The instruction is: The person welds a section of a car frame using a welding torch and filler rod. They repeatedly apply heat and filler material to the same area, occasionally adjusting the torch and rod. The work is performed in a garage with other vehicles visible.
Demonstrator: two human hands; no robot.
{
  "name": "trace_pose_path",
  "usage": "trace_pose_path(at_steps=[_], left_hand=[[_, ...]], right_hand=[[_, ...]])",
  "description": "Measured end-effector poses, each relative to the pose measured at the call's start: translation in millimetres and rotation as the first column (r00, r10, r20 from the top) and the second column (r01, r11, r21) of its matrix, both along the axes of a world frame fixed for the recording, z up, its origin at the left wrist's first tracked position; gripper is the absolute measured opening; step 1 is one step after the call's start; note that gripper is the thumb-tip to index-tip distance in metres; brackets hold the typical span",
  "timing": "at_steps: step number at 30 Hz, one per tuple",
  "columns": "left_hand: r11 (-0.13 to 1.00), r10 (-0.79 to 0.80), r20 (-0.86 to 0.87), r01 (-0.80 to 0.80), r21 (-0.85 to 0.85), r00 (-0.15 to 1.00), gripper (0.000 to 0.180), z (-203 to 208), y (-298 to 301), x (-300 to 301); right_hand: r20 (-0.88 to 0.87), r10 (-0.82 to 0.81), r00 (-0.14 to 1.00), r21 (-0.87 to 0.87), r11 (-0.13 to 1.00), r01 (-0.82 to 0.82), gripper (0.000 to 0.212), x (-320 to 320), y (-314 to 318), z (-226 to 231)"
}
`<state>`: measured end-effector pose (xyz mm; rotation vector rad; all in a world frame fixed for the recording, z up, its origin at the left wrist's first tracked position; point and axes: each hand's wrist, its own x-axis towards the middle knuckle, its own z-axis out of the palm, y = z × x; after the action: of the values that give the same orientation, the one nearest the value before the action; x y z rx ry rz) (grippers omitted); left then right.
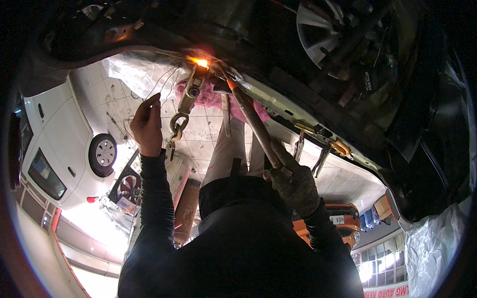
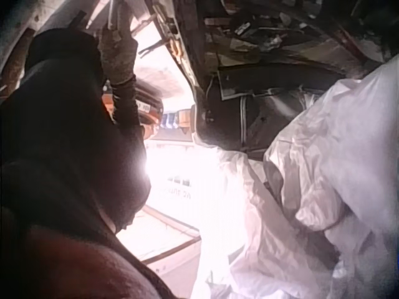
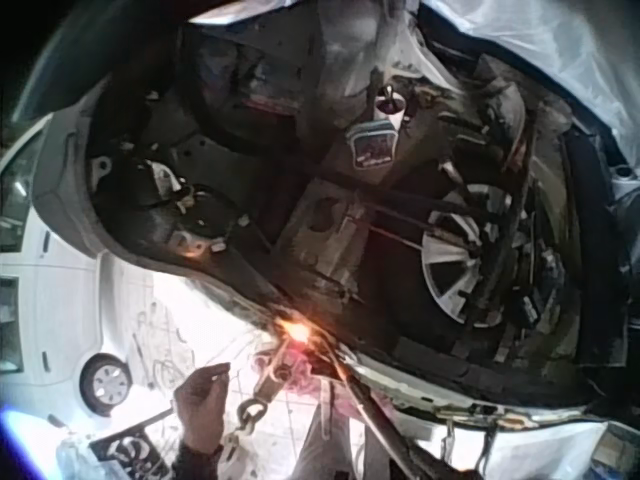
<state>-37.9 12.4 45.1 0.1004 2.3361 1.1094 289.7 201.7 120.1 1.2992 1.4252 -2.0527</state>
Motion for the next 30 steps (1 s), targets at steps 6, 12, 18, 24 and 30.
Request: trace_pose_path(at_steps=[6,12,18,24,30], left_hand=[[0.997,-0.054,0.017,0.054,-0.047,0.998,0.022,4,8,-8],[0.992,-0.105,-0.07,0.11,0.066,0.992,0.023,0,10,-11],[0.994,-0.112,-0.068,0.112,-0.006,0.991,0.023,3,7,-11],[0.994,-0.106,-0.113,0.109,0.019,0.988,0.023,5,11,-6],[0.995,-0.099,-0.113,0.098,-0.017,0.989,0.022,6,10,-7]], right_hand=[[0.038,0.033,0.999,-0.004,0.999,-0.032,0.065,4,3,-1],[0.039,0.033,0.999,-0.004,0.999,-0.033,0.064,5,2,-3],[0.045,0.037,0.998,-0.029,0.999,-0.035,0.064,1,6,0],[0.013,0.0,1.0,-0.034,0.999,0.001,0.065,4,2,0],[0.005,-0.003,1.0,-0.025,1.0,0.003,0.066,3,3,-2]])
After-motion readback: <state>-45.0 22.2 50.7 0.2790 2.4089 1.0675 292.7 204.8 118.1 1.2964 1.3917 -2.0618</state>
